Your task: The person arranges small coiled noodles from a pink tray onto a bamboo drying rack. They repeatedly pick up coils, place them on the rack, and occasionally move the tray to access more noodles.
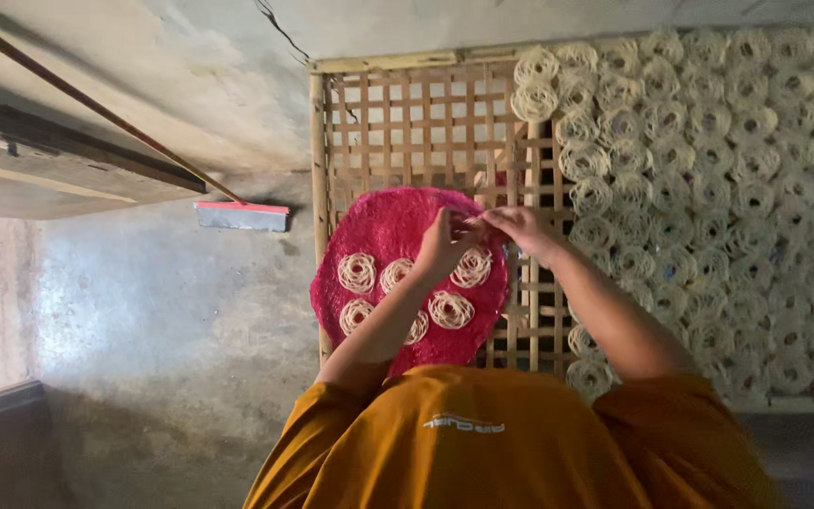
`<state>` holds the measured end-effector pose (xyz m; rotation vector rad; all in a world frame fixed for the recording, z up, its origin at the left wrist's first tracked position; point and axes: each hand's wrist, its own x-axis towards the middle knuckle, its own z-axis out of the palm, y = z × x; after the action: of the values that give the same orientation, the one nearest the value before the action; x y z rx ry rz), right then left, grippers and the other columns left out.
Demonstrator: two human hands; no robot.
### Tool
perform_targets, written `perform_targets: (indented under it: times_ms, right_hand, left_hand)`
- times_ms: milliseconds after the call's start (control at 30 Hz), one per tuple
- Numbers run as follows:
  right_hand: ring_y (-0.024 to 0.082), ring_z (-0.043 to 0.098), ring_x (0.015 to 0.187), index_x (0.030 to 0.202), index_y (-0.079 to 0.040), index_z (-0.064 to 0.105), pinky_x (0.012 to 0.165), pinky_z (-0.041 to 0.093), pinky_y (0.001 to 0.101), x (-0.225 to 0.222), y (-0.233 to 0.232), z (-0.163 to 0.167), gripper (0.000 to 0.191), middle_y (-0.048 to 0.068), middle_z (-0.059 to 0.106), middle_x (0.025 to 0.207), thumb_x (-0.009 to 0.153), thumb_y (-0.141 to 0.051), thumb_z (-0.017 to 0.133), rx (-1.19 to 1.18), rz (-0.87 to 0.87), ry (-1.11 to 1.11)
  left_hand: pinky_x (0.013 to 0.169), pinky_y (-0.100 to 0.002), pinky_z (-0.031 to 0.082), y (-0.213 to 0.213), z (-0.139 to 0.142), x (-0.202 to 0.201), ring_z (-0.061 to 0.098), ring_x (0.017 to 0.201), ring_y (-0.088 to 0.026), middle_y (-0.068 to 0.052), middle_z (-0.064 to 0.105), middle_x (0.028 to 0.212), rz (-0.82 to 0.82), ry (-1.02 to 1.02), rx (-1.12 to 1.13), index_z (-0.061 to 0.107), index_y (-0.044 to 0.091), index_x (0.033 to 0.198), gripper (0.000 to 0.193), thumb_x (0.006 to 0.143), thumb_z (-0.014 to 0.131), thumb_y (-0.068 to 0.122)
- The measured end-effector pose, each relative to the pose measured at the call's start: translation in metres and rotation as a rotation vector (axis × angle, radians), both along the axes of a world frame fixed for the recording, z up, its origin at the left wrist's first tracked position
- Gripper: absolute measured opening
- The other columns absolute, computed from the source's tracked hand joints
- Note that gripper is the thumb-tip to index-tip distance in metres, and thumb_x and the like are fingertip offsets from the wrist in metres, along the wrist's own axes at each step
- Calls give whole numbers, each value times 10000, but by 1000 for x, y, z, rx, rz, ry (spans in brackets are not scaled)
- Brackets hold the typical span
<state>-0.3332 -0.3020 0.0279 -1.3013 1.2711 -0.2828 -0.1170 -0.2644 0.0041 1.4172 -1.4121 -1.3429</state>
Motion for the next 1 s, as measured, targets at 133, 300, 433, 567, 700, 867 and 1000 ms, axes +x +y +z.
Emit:
perform_targets:
  times_ms: [133, 300, 433, 567, 700, 867, 1000]
  right_hand:
    - [239, 676, 1029, 1196, -117, 726, 923, 578, 430, -2, 20, 16, 409, 96, 734, 1162, 960, -445, 657, 133, -237, -363]
    - [205, 710, 993, 1120, -74, 702, 828, 613, 353, -22, -23, 45, 318, 111, 723, 1109, 965, -349, 673, 31, -589, -73]
    - [160, 756, 926, 1125, -75, 736, 770, 669, 296, -30, -89, 44, 251, 81, 759, 1082, 989, -264, 646, -121, -711, -280]
    - [171, 738, 896, 1153, -62, 721, 749, 631, 325, -19, -131, 32, 204, 92, 739, 1078, 998, -177, 653, -205, -708, -288]
    - [311, 725, 931, 1150, -46, 701, 838, 573, 428, -14, -135, 25, 206, 154, 747, 1037, 959, -124, 706, -734, -415, 455]
    - [399, 650, 1066, 1188, -26, 635, 912, 516, 490, -17, -124, 22, 304, 191, 673, 1131, 901, -11, 733, -1024, -263, 610]
    - [399, 624, 1045, 1187, -44, 606, 884, 501, 508, -19, -121, 24, 395, 193, 635, 1106, 840, -60, 795, -1023, -213, 763]
  left_hand:
    - [814, -353, 611, 14, 19, -27, 755, 964, -251, -182, 740, 1128, 44, -23, -10, 516, 11, 1312, 400, 924, 609, 25]
    - [892, -336, 639, 25, 33, -5, 741, 1061, -240, -157, 726, 1192, 102, -15, -283, 537, 31, 1259, 275, 986, 562, 12]
    - [884, -371, 610, 41, 29, 17, 740, 1055, -258, -147, 734, 1164, 107, -83, -145, 555, 35, 1254, 270, 984, 563, 24]
    - [883, -381, 600, 57, 27, 27, 750, 1041, -276, -156, 743, 1127, 115, -79, -133, 576, 30, 1247, 304, 944, 598, 33]
    - [861, -423, 578, 62, 30, 34, 735, 1006, -322, -165, 739, 1120, 111, -209, -40, 583, 35, 1250, 328, 933, 633, 103]
    - [885, -477, 554, 63, 28, 32, 676, 1055, -366, -164, 693, 1161, 30, -455, -40, 615, 65, 1227, 289, 969, 613, 195]
    - [974, -455, 513, 57, 15, 18, 569, 1162, -358, -181, 558, 1244, -127, -732, -100, 559, 48, 1295, 392, 952, 633, 221]
